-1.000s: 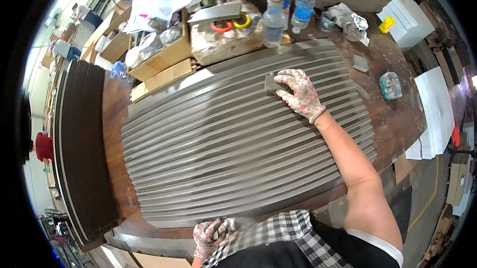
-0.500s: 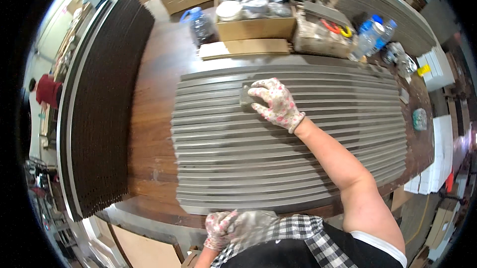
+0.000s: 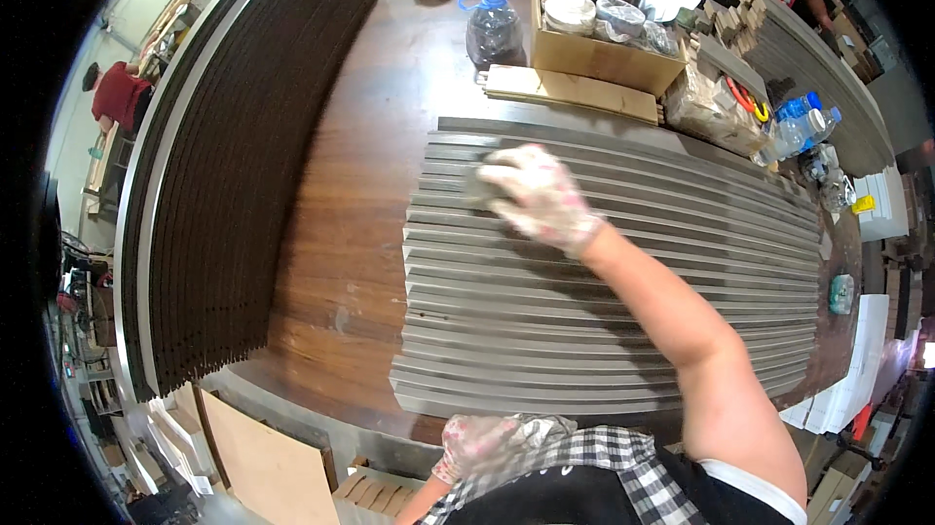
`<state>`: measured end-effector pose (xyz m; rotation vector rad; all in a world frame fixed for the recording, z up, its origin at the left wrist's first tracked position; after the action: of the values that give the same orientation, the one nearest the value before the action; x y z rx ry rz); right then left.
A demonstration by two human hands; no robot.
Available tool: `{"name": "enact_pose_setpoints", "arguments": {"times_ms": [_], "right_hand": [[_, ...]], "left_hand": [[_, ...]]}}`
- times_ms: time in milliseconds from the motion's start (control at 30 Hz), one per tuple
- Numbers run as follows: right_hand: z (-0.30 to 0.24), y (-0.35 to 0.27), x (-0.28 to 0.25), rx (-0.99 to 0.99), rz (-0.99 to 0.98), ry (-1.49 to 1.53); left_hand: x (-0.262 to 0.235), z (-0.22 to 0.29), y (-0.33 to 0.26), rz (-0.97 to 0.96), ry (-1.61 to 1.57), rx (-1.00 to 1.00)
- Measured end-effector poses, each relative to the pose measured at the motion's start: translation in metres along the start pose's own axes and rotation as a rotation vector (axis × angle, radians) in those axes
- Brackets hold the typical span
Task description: The person wipes the surface of a corrugated panel with a cloth and then uses a sanding block to smooth the ridges. They move the panel to a stack and begin working on another panel from the pile.
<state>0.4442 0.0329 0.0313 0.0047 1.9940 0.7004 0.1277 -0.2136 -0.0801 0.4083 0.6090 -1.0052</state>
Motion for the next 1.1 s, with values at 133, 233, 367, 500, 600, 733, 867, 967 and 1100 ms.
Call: {"name": "enact_pose_setpoints", "arguments": {"times_ms": [133, 233, 367, 500, 600, 733, 867, 967, 1100], "right_hand": [[0.030, -0.066, -0.065, 0.225, -0.030, -0.056], [0.010, -0.051, -0.052, 0.192, 0.024, -0.032], [-0.036, 0.026, 0.021, -0.005, 0.084, 0.073], [-0.042, 0.050, 0.052, -0.034, 0.007, 0.129], [-0.023, 0.012, 0.021, -0.019, 0.033, 0.027], [-0.007, -0.045, -0.031, 0.205, 0.020, 0.023], [-0.026, -0.011, 0.000, 0.066, 0.102, 0.042], [-0.026, 0.018, 0.041, 0.007, 0.115, 0.098], [-0.012, -0.016, 0.015, 0.044, 0.068, 0.021]], "left_hand": [[0.069, -0.035, -0.051, 0.001, -0.132, -0.150], [0.016, -0.010, -0.013, 0.092, 0.005, -0.032], [-0.006, 0.005, 0.008, 0.125, 0.071, 0.025], [-0.023, 0.021, 0.020, 0.200, 0.043, 0.033], [-0.011, 0.019, 0.011, 0.193, 0.086, -0.079], [-0.002, 0.009, 0.002, 0.230, 0.084, -0.051], [-0.015, 0.013, 0.017, 0.241, 0.049, 0.015], [-0.030, 0.030, 0.036, 0.288, 0.175, 0.018], [-0.031, 0.036, 0.036, 0.336, 0.164, 0.007]]}}
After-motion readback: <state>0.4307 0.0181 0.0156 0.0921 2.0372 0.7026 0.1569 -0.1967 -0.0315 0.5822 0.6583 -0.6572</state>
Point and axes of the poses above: each hand's wrist, its own y-axis towards the middle knuckle, its own x-axis out of the palm, z = x × y, the point moved 1 cm from there along y, towards the middle knuckle, and after that the axes turned 1 degree about -z, right-handed, at the moved point
